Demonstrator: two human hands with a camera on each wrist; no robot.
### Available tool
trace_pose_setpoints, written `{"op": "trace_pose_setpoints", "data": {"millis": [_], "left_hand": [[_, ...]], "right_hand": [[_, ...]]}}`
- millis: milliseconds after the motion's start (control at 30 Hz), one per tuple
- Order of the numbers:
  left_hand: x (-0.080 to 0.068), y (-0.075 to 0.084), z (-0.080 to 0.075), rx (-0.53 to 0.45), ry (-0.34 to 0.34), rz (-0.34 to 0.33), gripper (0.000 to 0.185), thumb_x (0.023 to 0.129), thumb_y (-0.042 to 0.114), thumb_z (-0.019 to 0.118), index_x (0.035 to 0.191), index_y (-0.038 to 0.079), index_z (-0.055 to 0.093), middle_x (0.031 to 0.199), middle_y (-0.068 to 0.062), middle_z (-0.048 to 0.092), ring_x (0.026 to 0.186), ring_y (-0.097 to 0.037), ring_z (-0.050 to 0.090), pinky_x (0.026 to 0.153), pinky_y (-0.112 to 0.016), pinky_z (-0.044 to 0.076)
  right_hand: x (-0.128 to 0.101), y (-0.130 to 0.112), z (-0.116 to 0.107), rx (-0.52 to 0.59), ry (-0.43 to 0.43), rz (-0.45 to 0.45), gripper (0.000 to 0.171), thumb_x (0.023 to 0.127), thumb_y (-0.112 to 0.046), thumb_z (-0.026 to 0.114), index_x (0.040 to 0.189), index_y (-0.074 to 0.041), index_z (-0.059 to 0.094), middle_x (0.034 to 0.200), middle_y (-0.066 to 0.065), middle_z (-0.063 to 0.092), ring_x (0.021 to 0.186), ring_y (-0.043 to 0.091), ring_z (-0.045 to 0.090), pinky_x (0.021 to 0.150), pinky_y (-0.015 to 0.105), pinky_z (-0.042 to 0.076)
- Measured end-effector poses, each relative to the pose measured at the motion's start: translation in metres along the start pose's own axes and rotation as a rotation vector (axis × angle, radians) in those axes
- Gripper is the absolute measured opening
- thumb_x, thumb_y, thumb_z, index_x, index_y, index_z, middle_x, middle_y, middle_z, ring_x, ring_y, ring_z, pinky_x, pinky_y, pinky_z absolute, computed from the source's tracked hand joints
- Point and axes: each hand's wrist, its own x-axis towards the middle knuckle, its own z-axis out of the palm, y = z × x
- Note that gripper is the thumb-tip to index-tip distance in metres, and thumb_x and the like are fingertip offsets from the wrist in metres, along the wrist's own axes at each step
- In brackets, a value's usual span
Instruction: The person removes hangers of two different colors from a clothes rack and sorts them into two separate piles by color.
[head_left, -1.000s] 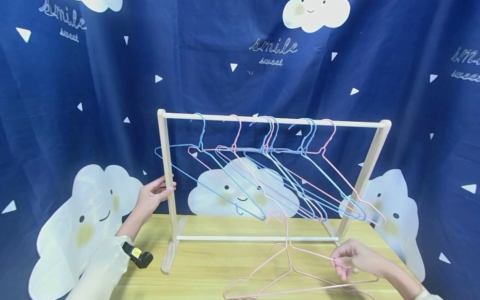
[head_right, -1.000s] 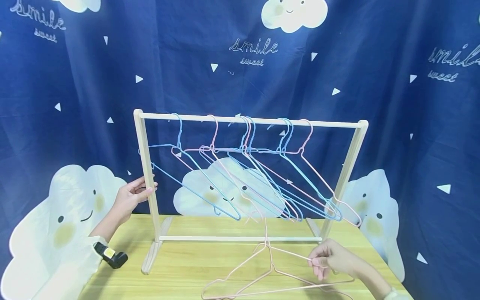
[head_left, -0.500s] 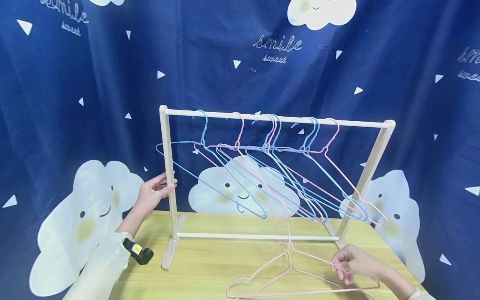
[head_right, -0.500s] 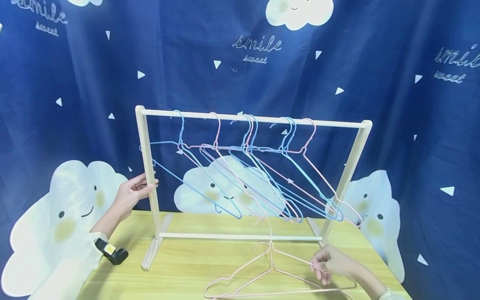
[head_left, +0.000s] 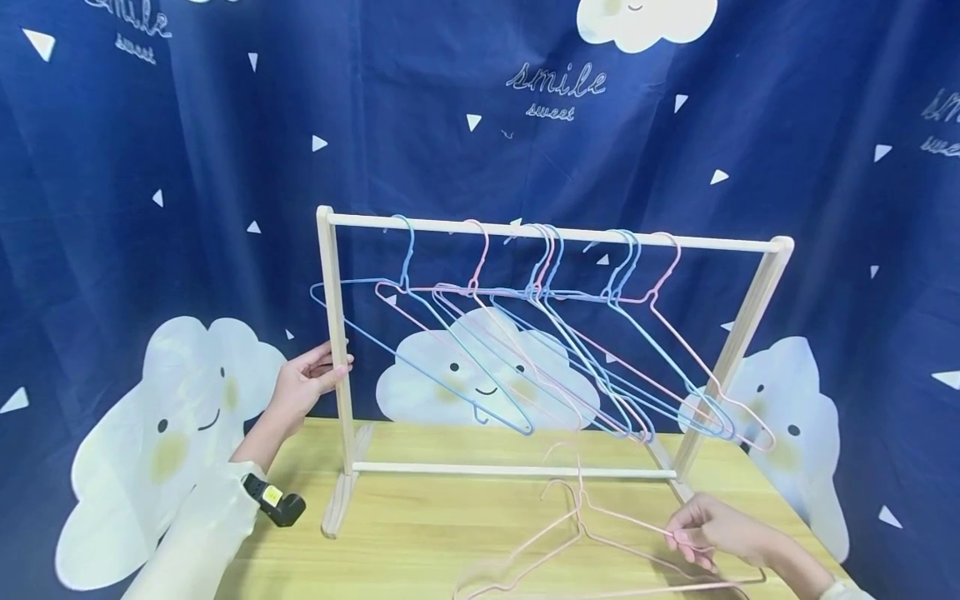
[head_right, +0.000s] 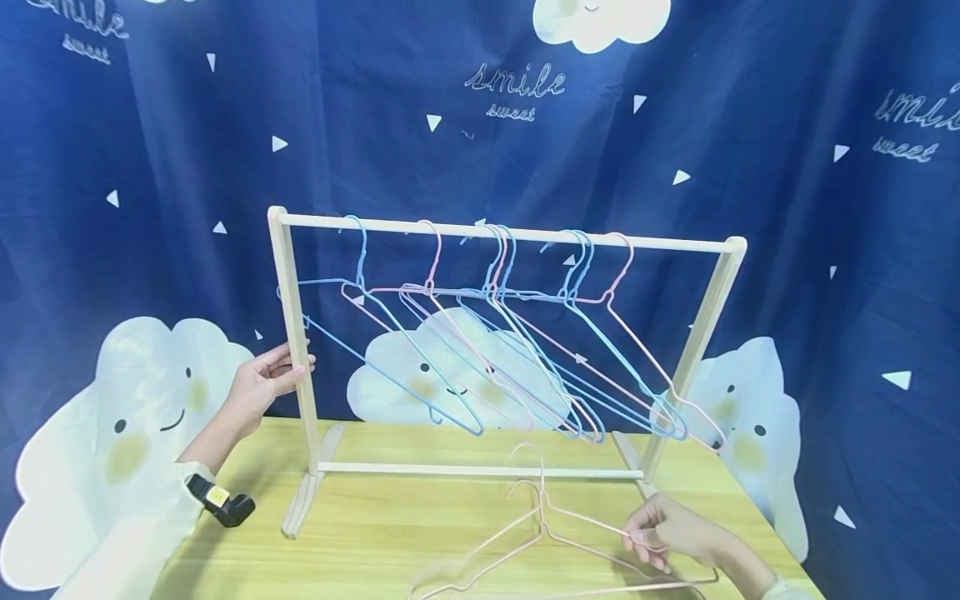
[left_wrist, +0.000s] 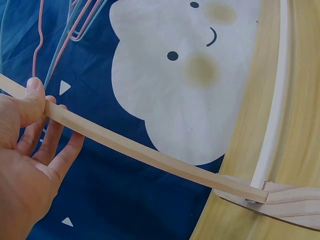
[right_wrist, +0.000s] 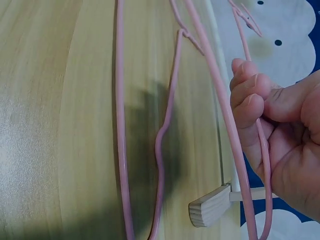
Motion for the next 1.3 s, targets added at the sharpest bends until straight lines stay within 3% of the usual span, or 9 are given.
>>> {"op": "trace_pose_setpoints", "data": {"millis": [233, 433, 533, 733, 1067, 1300], "left_hand": [[0.000, 0.001, 0.000, -0.001, -0.002, 0.003, 0.060, 0.097, 0.010, 0.070, 0.148, -0.008, 0.044, 0.097, 0.027, 0.073, 0.091, 0.008, 0.070, 0.079, -0.012, 0.058], [0.000, 0.001, 0.000, -0.001, -0.003, 0.003, 0.059, 0.097, 0.009, 0.069, 0.148, -0.008, 0.044, 0.097, 0.026, 0.073, 0.091, 0.007, 0.070, 0.079, -0.012, 0.058], [-0.001, 0.001, 0.000, 0.005, -0.003, 0.002, 0.059, 0.097, 0.010, 0.070, 0.148, -0.007, 0.045, 0.097, 0.027, 0.072, 0.091, 0.007, 0.070, 0.080, -0.012, 0.058], [0.000, 0.000, 0.001, -0.021, -0.005, 0.015, 0.059, 0.097, 0.007, 0.069, 0.148, -0.010, 0.044, 0.097, 0.026, 0.073, 0.091, 0.007, 0.070, 0.079, -0.013, 0.058], [0.002, -0.002, 0.001, -0.040, -0.002, 0.025, 0.061, 0.097, 0.006, 0.069, 0.148, -0.012, 0.042, 0.097, 0.025, 0.074, 0.090, 0.007, 0.071, 0.079, -0.012, 0.058], [0.002, -0.002, 0.001, -0.047, -0.006, 0.021, 0.061, 0.096, 0.006, 0.070, 0.148, -0.012, 0.042, 0.096, 0.025, 0.074, 0.090, 0.007, 0.071, 0.078, -0.013, 0.058]], "right_hand": [[0.000, 0.007, 0.001, -0.065, 0.036, 0.044, 0.021, 0.097, 0.004, 0.050, 0.088, 0.020, 0.060, 0.067, 0.041, 0.049, 0.056, -0.002, 0.056, 0.040, 0.016, 0.046], [0.004, 0.013, 0.007, -0.211, 0.076, 0.033, 0.018, 0.096, 0.007, 0.053, 0.084, 0.014, 0.065, 0.065, 0.035, 0.060, 0.053, -0.001, 0.061, 0.042, 0.032, 0.056], [0.006, 0.012, 0.012, -0.216, 0.115, 0.059, 0.015, 0.094, 0.007, 0.057, 0.086, 0.014, 0.068, 0.067, 0.036, 0.060, 0.055, 0.000, 0.059, 0.044, 0.028, 0.056], [0.006, 0.010, 0.016, -0.239, 0.171, 0.094, 0.012, 0.090, 0.002, 0.066, 0.090, 0.011, 0.074, 0.063, 0.036, 0.058, 0.052, -0.004, 0.051, 0.045, 0.009, 0.041], [0.007, 0.014, 0.013, -0.345, 0.195, 0.080, 0.004, 0.083, 0.005, 0.071, 0.080, 0.006, 0.073, 0.062, 0.025, 0.066, 0.053, -0.007, 0.054, 0.045, 0.016, 0.049], [0.007, 0.014, 0.015, -0.408, 0.216, 0.112, 0.007, 0.076, 0.010, 0.070, 0.074, 0.004, 0.071, 0.059, 0.019, 0.067, 0.050, -0.008, 0.053, 0.042, 0.014, 0.046]]}}
